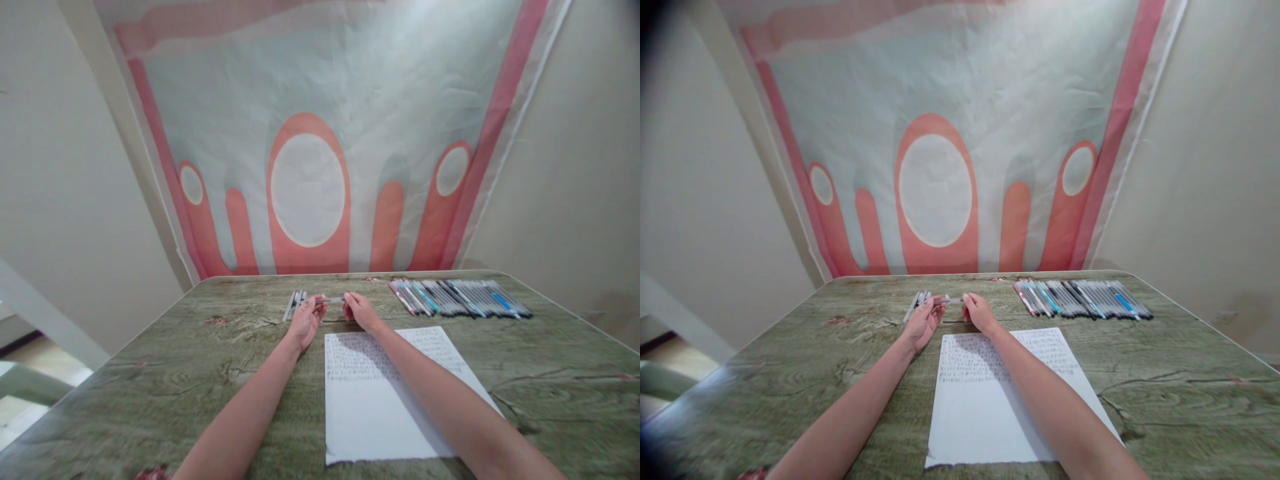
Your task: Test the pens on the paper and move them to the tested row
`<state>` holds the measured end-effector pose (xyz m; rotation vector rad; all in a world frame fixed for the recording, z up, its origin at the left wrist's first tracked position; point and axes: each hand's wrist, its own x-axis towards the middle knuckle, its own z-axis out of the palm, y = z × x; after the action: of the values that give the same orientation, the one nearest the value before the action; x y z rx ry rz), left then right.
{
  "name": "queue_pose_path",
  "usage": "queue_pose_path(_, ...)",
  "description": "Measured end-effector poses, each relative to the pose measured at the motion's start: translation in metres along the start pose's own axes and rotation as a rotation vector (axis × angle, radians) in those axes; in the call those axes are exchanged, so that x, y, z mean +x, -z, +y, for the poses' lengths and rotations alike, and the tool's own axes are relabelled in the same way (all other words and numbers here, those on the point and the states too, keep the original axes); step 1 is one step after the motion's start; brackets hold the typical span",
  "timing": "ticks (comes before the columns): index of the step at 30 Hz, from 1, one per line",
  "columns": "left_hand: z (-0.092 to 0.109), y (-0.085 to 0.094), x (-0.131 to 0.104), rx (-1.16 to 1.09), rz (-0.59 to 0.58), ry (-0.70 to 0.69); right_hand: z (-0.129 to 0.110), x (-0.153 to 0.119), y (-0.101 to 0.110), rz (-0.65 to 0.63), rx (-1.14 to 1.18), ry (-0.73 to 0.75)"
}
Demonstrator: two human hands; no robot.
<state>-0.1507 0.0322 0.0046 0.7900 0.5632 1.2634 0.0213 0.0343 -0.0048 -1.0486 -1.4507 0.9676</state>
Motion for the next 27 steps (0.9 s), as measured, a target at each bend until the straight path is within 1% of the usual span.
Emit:
queue_pose_path(3,0.001,-0.001,-0.001,0.012,-0.020,-0.001,-0.002,0.000,-0.001,-0.007,0.077,-0.027)
queue_pose_path(8,0.000,-0.008,-0.002,-0.096,0.067,0.045,-0.010,-0.004,-0.004,-0.028,0.204,-0.028)
queue_pose_path(11,-0.001,-0.013,-0.003,-0.178,0.088,0.094,-0.018,-0.006,-0.005,-0.068,0.274,-0.016)
queue_pose_path(13,-0.001,-0.017,-0.005,-0.194,0.075,0.119,-0.023,-0.009,-0.006,-0.107,0.269,0.003)
queue_pose_path(16,-0.004,-0.023,-0.010,-0.149,0.015,0.158,-0.029,-0.011,-0.009,-0.149,0.168,0.047)
queue_pose_path(18,-0.006,-0.028,-0.013,-0.091,-0.036,0.180,-0.031,-0.012,-0.011,-0.153,0.097,0.056)
queue_pose_path(21,-0.008,-0.033,-0.019,0.062,-0.120,0.180,-0.031,-0.009,-0.011,-0.064,0.049,0.039)
queue_pose_path(24,-0.011,-0.036,-0.026,0.342,-0.248,0.110,-0.032,-0.002,-0.005,0.080,0.075,0.036)
queue_pose_path(27,-0.013,-0.038,-0.036,0.711,-0.431,0.005,-0.037,0.004,0.007,0.186,0.103,0.056)
